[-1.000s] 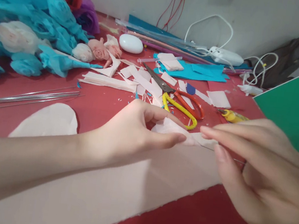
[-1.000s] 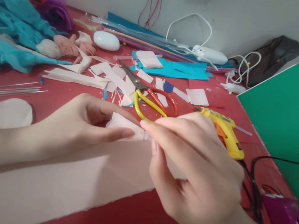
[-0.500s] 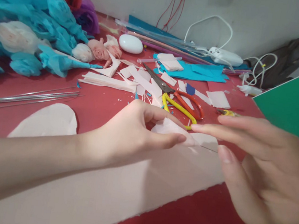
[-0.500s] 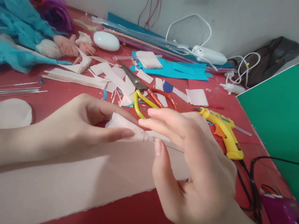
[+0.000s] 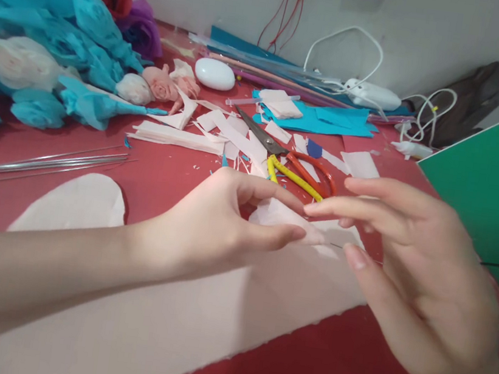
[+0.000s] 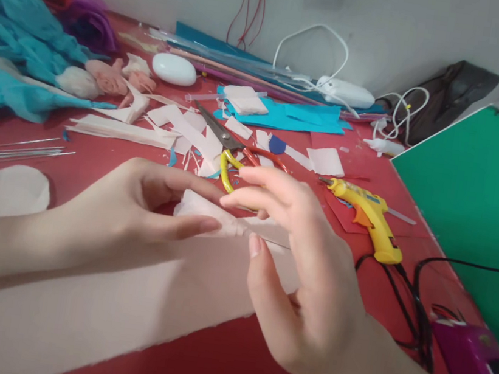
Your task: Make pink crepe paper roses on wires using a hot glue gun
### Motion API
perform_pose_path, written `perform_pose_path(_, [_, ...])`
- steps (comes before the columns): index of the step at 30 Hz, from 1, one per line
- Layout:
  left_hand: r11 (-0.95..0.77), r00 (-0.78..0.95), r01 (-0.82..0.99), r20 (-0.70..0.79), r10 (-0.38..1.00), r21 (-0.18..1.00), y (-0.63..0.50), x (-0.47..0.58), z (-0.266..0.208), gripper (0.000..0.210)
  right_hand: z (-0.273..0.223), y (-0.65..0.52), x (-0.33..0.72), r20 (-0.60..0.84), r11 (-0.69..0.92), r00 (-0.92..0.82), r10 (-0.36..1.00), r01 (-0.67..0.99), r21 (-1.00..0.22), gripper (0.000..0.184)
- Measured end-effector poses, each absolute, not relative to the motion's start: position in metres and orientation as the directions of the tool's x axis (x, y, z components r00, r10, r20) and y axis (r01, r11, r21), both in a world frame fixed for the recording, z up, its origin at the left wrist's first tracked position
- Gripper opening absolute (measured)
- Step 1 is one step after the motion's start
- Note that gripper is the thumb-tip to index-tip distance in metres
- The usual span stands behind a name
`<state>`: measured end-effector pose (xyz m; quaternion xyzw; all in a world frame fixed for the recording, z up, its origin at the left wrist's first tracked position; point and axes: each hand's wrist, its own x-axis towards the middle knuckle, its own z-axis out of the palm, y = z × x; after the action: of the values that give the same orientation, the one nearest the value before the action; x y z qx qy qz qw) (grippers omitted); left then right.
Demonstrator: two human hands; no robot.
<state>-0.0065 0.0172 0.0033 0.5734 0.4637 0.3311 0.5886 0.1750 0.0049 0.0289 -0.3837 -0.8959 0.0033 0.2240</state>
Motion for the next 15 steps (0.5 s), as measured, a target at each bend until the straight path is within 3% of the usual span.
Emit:
perform_pose_path(8, [0.023,0.357,0.140,-0.072,0.931,0.990,0.0173,-0.0061,0.0018,0.016,0.0302,0.0014,0.1764,0.378,0.693,-0.592,0.712,0.677,-0.247,0.029])
perform_pose_path(15, [0.037,0.352,0.151,-0.089,0.932,0.988,0.0171,-0.0070,0.0020,0.016,0.0321,0.0015,0.1740,0.390,0.685,-0.586,0.710,0.704,-0.189,0.027])
